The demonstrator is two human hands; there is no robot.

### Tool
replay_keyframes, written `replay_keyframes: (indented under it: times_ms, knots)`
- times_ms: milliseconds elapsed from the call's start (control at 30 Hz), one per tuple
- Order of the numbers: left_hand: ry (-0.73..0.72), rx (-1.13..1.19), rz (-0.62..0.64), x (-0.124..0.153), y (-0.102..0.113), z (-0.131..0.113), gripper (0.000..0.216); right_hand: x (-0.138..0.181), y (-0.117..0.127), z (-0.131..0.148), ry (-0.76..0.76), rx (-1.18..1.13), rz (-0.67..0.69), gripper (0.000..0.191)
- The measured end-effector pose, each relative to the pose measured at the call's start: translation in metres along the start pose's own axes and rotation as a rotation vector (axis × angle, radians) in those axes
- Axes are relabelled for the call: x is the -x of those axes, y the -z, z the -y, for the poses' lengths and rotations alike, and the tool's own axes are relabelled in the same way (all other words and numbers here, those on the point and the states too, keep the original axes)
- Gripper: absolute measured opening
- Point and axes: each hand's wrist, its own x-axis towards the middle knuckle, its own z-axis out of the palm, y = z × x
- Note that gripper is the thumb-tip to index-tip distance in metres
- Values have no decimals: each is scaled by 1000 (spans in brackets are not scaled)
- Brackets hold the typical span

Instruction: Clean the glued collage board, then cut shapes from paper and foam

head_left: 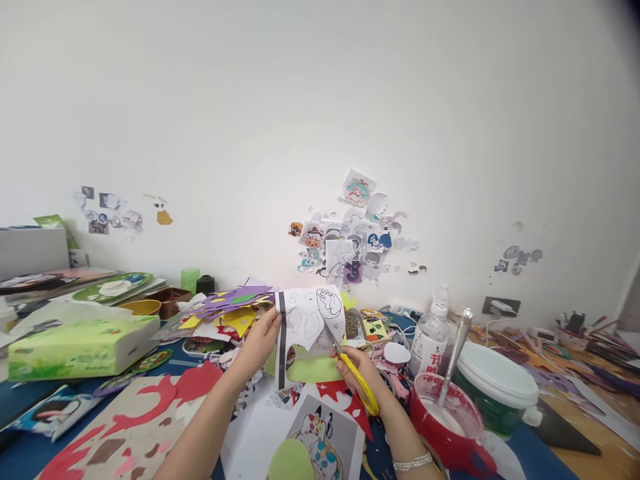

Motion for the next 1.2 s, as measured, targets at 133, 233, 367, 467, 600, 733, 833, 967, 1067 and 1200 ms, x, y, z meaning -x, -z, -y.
replay_keyframes:
  times_ms: [133, 233, 367, 467, 600, 733, 833, 967, 1067, 1200]
  knots:
    - [-8, -10, 4, 1, 1, -3, 38, 0, -2, -3, -2, -5, -30, 52]
    - [-19, -18, -3, 3, 0, -7, 36, -1, -4, -6, -5, -16, -58, 54]
    - [-39, 9, 35, 4, -3, -8, 35, -2, -6, -8, -22, -27, -62, 58]
    - [-48, 60, 100, 4, -6, -8, 36, -1, -5, -7, -28, -12, -14, 57]
    - [23, 169, 75, 5, -5, -10, 33, 0, -2, -5, 4, -1, -2, 57]
    - [182, 559, 122, 8, -3, -16, 38, 0, -2, -3, 4, -34, -3, 57]
    - [255, 837, 179, 12, -6, -19, 48, 0, -6, -2, 16, -103, 6, 56]
    - [241, 703, 373, 20, -21, -25, 32, -2, -14, -5, 23, -166, -35, 56]
    - [187, 443, 406, 27, -39, -30, 17, -6, -18, -10, 38, -96, -116, 60]
    - [210, 340, 154, 35, -60, -40, 36, -9, -21, -12, 155, -11, -154, 59]
